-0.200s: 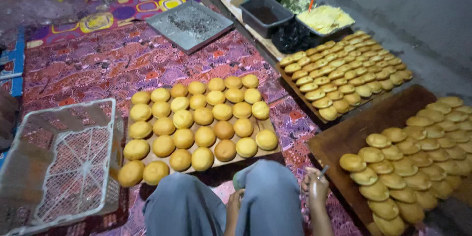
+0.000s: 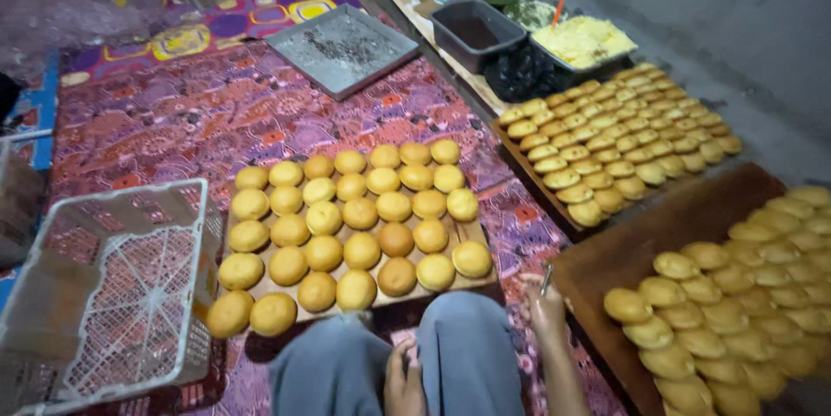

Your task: The person sits on a mat and uses a small knife to cut a slit into the top of each round bun. They pick up each bun from a wooden board, cut it, and place it back down in a row.

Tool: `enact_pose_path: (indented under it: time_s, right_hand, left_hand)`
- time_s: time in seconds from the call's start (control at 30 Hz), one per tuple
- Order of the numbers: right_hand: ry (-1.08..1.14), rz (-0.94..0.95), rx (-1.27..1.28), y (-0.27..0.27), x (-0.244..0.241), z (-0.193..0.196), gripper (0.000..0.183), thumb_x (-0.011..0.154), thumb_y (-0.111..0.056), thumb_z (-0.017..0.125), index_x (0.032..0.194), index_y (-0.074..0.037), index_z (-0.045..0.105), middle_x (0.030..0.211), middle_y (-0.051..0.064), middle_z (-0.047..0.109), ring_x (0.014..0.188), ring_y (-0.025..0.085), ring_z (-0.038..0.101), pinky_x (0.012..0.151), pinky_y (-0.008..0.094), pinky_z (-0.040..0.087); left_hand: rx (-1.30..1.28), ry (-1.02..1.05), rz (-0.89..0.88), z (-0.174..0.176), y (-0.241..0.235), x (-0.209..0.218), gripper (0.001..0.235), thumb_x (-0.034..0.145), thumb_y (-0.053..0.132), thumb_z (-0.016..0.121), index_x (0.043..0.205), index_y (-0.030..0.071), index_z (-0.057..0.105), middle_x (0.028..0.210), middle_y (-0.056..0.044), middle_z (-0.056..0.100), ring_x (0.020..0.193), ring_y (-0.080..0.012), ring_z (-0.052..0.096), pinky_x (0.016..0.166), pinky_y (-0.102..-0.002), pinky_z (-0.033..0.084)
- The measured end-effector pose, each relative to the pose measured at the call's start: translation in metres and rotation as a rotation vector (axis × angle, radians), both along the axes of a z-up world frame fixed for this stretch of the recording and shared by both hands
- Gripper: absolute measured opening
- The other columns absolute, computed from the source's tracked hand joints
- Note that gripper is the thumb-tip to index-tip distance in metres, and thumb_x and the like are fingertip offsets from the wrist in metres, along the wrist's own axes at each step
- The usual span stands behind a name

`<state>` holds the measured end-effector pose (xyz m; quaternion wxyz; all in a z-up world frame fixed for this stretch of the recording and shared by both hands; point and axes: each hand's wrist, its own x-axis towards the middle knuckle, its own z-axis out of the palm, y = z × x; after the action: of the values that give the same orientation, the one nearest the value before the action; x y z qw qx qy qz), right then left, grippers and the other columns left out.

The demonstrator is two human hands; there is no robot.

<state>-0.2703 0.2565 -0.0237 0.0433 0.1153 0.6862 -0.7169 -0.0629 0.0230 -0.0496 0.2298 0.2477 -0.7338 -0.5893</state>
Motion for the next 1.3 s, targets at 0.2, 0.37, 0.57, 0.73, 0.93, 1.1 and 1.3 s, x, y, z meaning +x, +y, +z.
enact_pose_path:
  time_s: [0.2,0.37,0.57,0.73,0.93,1.1,1.3]
  right_hand:
    - [-0.071,0.173,-0.042,-0.06,-0.017,0.021,0.033,0.095,-0.006,0.06,0.128,-0.002,0.062,0.06,-0.002,0.054,0.044,0.008,0.049,0.039,0.026,0.037]
    - [-0.062,0.086,-0.068,-0.065,-0.025,0.028,0.029,0.096,-0.012,0.06,0.123,-0.007,0.069,0.06,-0.003,0.047,0.045,0.006,0.038,0.04,0.025,0.028]
    - [0.179,0.013,0.297,-0.039,-0.041,0.018,0.024,0.103,-0.02,0.06,0.095,-0.001,0.074,0.069,0.001,0.061,0.057,0.005,0.051,0.05,0.022,0.04]
    - [0.093,-0.03,0.221,-0.037,-0.036,0.046,0.011,0.097,-0.017,0.064,0.095,-0.007,0.069,0.074,-0.001,0.062,0.059,0.005,0.05,0.052,0.024,0.04]
    - [0.181,0.053,0.182,-0.069,-0.025,0.088,0.008,0.095,-0.011,0.066,0.094,-0.004,0.066,0.074,0.002,0.065,0.063,0.012,0.054,0.055,0.029,0.043]
    - [0.685,0.215,0.359,-0.112,0.029,0.11,0.006,0.098,-0.011,0.065,0.096,-0.005,0.066,0.08,0.001,0.064,0.071,0.012,0.062,0.063,0.028,0.051]
    - [0.751,0.447,0.493,-0.16,0.074,0.15,0.013,0.081,-0.011,0.078,0.092,-0.007,0.071,0.075,0.007,0.073,0.061,0.015,0.07,0.056,0.031,0.054]
  left_hand:
    - [0.075,0.081,-0.092,0.025,-0.055,-0.074,0.025,0.097,0.012,0.053,0.113,0.004,0.07,0.115,-0.014,0.073,0.111,-0.0269,0.069,0.102,-0.037,0.05]
    - [-0.348,-0.328,-0.418,0.048,-0.055,-0.216,0.033,0.096,0.029,0.059,0.116,0.005,0.07,0.123,-0.016,0.067,0.117,-0.0353,0.061,0.103,-0.048,0.049]
    - [-0.682,-0.667,-0.627,0.014,0.001,-0.284,0.065,0.091,0.053,0.069,0.131,0.002,0.057,0.149,-0.017,0.04,0.141,-0.04,0.037,0.115,-0.062,0.029]
    - [-0.582,-0.256,-0.556,-0.009,0.009,-0.293,0.123,0.067,0.037,0.09,0.158,-0.006,0.02,0.161,-0.031,0.026,0.132,-0.0443,0.048,0.098,-0.061,0.04]
    - [0.46,0.151,-0.407,0.027,-0.035,-0.249,0.061,0.084,0.028,0.076,0.136,0.009,0.051,0.122,-0.012,0.065,0.112,-0.0278,0.066,0.091,-0.042,0.059]
    - [1.233,0.382,-0.189,0.066,-0.08,-0.159,0.038,0.103,0.042,0.053,0.122,0.01,0.059,0.117,-0.009,0.067,0.107,-0.0223,0.068,0.089,-0.042,0.059]
    - [1.196,0.379,0.019,0.11,-0.115,-0.094,0.038,0.102,0.04,0.049,0.12,0.009,0.061,0.116,-0.011,0.068,0.105,-0.0237,0.069,0.087,-0.042,0.059]
